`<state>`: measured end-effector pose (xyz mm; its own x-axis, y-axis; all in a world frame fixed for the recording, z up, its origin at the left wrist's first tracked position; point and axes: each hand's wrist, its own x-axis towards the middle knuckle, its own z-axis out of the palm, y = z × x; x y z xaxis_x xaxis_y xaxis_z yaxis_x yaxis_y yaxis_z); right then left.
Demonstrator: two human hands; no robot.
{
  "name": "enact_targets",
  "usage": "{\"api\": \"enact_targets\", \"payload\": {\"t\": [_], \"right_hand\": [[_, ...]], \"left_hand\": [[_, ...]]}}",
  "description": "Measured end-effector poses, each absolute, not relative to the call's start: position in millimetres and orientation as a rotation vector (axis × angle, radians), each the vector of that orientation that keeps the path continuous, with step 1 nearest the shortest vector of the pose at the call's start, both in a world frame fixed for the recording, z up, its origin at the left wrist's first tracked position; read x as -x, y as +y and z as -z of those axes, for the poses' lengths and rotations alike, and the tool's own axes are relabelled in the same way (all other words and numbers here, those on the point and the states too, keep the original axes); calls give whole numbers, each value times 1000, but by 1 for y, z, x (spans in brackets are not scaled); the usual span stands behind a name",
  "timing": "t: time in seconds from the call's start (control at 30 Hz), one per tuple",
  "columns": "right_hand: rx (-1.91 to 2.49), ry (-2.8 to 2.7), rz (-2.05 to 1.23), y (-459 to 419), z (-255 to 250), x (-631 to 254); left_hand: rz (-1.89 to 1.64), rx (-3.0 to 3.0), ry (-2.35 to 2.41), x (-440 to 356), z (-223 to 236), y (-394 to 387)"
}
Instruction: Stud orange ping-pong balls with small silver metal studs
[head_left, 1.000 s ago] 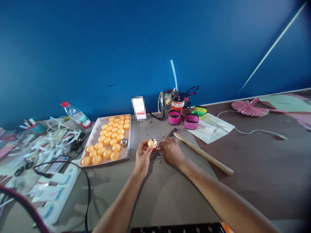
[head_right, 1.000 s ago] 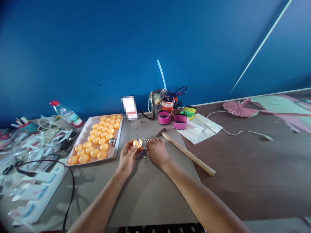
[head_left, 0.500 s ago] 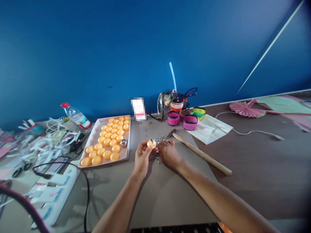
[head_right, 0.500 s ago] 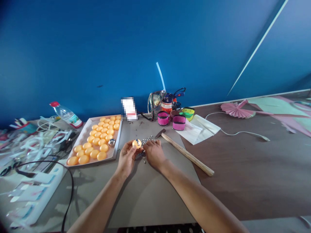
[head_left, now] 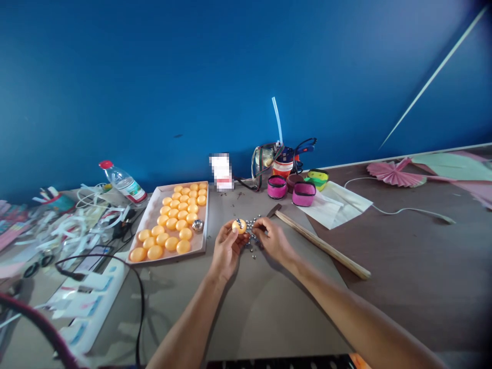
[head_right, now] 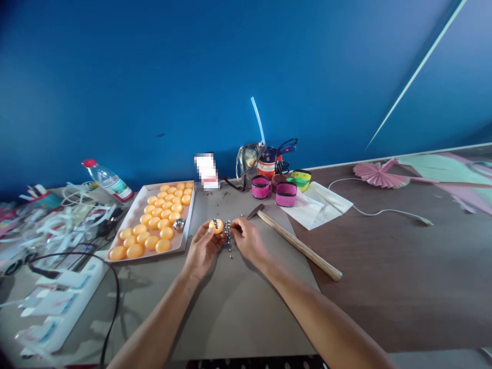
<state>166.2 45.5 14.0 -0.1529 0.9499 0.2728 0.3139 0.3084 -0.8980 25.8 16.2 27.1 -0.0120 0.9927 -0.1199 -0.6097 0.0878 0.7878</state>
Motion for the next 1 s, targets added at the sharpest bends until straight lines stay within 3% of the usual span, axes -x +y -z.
{"api": "enact_targets", "payload": {"t": [0.37,0.77,1.0], "right_hand": [[905,-1268,-1470,42,-16,-159],[929,-1339,-1338,39,-17,-156],[926,-1255,-1430,41,-11,-154]], "left_hand": [[-1382,-590,779,-23,-24,17],[-1411,-701,847,-28,-21,15],[-1417,-728,845,-29,-20,15]]}}
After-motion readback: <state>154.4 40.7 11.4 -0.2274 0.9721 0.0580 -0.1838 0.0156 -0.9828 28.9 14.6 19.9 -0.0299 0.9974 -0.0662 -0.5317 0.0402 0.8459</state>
